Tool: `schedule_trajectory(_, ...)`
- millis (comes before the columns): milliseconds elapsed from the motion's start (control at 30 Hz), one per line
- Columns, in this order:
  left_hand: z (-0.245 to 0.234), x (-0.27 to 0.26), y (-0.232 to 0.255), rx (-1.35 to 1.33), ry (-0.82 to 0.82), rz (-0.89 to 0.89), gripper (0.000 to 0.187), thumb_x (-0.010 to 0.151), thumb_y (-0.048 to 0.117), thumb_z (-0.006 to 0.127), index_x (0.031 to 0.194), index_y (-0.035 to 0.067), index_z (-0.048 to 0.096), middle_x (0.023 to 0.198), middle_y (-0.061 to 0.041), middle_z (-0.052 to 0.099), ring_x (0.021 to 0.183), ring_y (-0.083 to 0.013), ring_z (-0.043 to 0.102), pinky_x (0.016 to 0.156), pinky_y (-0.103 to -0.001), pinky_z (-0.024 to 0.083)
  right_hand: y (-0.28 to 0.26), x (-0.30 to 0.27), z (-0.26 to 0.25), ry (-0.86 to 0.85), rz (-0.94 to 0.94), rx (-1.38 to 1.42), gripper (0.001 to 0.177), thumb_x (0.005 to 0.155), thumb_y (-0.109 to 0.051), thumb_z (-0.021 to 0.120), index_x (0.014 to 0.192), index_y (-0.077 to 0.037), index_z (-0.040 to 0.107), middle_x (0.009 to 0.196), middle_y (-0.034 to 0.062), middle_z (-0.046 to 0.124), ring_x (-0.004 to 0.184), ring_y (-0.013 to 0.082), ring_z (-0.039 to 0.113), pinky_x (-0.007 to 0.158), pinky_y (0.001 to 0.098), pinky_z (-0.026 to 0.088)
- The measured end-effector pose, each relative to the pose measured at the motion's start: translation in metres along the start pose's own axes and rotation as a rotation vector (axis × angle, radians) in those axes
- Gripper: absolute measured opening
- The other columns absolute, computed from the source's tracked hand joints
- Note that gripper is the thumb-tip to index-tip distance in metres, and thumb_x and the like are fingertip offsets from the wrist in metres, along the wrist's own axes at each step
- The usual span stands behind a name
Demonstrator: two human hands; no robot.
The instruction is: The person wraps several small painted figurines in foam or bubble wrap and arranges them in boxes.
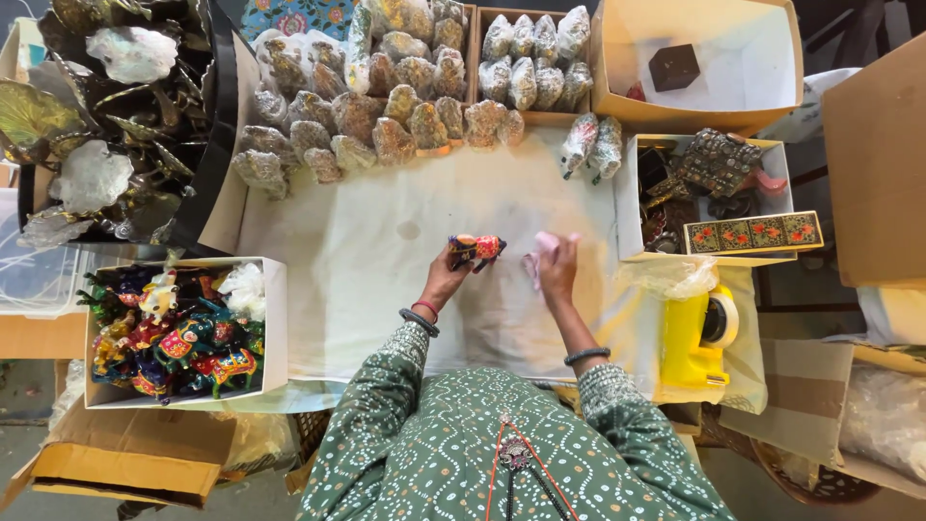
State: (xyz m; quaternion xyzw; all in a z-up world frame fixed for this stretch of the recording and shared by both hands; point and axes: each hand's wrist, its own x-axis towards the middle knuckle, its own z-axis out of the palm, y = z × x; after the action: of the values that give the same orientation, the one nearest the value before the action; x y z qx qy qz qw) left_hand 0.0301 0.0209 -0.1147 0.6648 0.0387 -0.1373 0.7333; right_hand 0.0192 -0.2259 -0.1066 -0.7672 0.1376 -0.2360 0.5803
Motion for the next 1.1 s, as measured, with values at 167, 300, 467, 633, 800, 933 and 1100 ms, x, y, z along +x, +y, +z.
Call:
schedule_trajectory(167, -0.013, -0.014, -0.017, -0.006, 0.044, 0.016, 0.046, 0.086, 0.002, 0.077, 0.130, 0.002, 0.063, 0.118, -0.003, 0.073, 0.110, -0.0123, 0.068, 0.096, -0.028, 0.054, -0.069, -0.040, -0.037, -0.376, -0.507, -0.738, 0.057, 0.074, -0.038, 0.079, 0.124, -0.014, 0.066, 0.130, 0.0103, 0.058, 0.113, 0.0343, 0.054, 0.090, 0.0544, 0.044)
schedule_trajectory(300, -0.017, -0.025, -0.015, -0.100, 0.050, -0.179, 0.042, 0.090, 0.006, 0.081, 0.130, -0.001, 0.070, 0.103, -0.008, 0.072, 0.087, -0.0173, 0.063, 0.074, -0.033, 0.052, -0.034, -0.033, -0.049, -0.380, -0.677, -0.847, 0.053, 0.078, -0.029, 0.078, 0.129, -0.017, 0.069, 0.130, 0.0089, 0.063, 0.107, 0.0322, 0.057, 0.081, 0.0510, 0.046)
schedule_trajectory(467, -0.010, -0.033, 0.012, -0.015, 0.031, -0.003, 0.047, 0.083, 0.005, 0.081, 0.128, 0.002, 0.070, 0.107, -0.004, 0.075, 0.093, -0.0115, 0.068, 0.082, -0.028, 0.057, -0.013, 0.000, -0.014, -0.305, -0.430, -0.639, 0.027, 0.092, -0.020, 0.075, 0.116, -0.013, 0.064, 0.107, 0.0107, 0.062, 0.104, 0.0365, 0.061, 0.084, 0.0465, 0.051)
schedule_trajectory(633, 0.001, -0.047, 0.026, 0.167, 0.027, 0.212, 0.048, 0.081, 0.006, 0.082, 0.127, 0.003, 0.068, 0.111, -0.007, 0.076, 0.098, -0.0121, 0.071, 0.086, -0.031, 0.058, -0.106, -0.028, 0.038, -0.265, -0.386, -0.433, 0.031, 0.085, -0.024, 0.079, 0.100, -0.004, 0.060, 0.090, 0.0137, 0.059, 0.086, 0.0351, 0.059, 0.075, 0.0467, 0.048)
schedule_trajectory(800, 0.006, -0.046, 0.011, 0.368, 0.159, 0.110, 0.034, 0.081, 0.007, 0.079, 0.115, 0.007, 0.072, 0.094, -0.014, 0.077, 0.086, -0.0216, 0.077, 0.077, -0.033, 0.060, -0.150, -0.037, 0.060, -0.338, -0.728, -0.423, 0.023, 0.079, -0.023, 0.073, 0.095, -0.010, 0.064, 0.090, 0.0077, 0.065, 0.089, 0.0283, 0.063, 0.087, 0.0499, 0.046)
schedule_trajectory(933, 0.005, -0.048, 0.024, 0.440, 0.147, 0.044, 0.028, 0.087, 0.013, 0.083, 0.113, 0.006, 0.073, 0.093, -0.017, 0.077, 0.080, -0.0285, 0.075, 0.076, -0.036, 0.059, -0.114, -0.024, 0.071, -0.425, -0.585, -0.472, 0.016, 0.084, -0.024, 0.074, 0.091, -0.010, 0.067, 0.085, 0.0085, 0.066, 0.083, 0.0294, 0.065, 0.083, 0.0461, 0.049)
schedule_trajectory(1100, 0.007, -0.058, 0.035, 0.385, 0.107, 0.218, 0.049, 0.082, 0.011, 0.081, 0.130, 0.012, 0.069, 0.113, -0.015, 0.076, 0.102, -0.0240, 0.076, 0.086, -0.034, 0.059, -0.107, -0.008, 0.080, -0.437, -0.180, -0.231, 0.020, 0.097, -0.030, 0.064, 0.101, -0.015, 0.076, 0.087, 0.0078, 0.076, 0.079, 0.0272, 0.075, 0.069, 0.0390, 0.058)
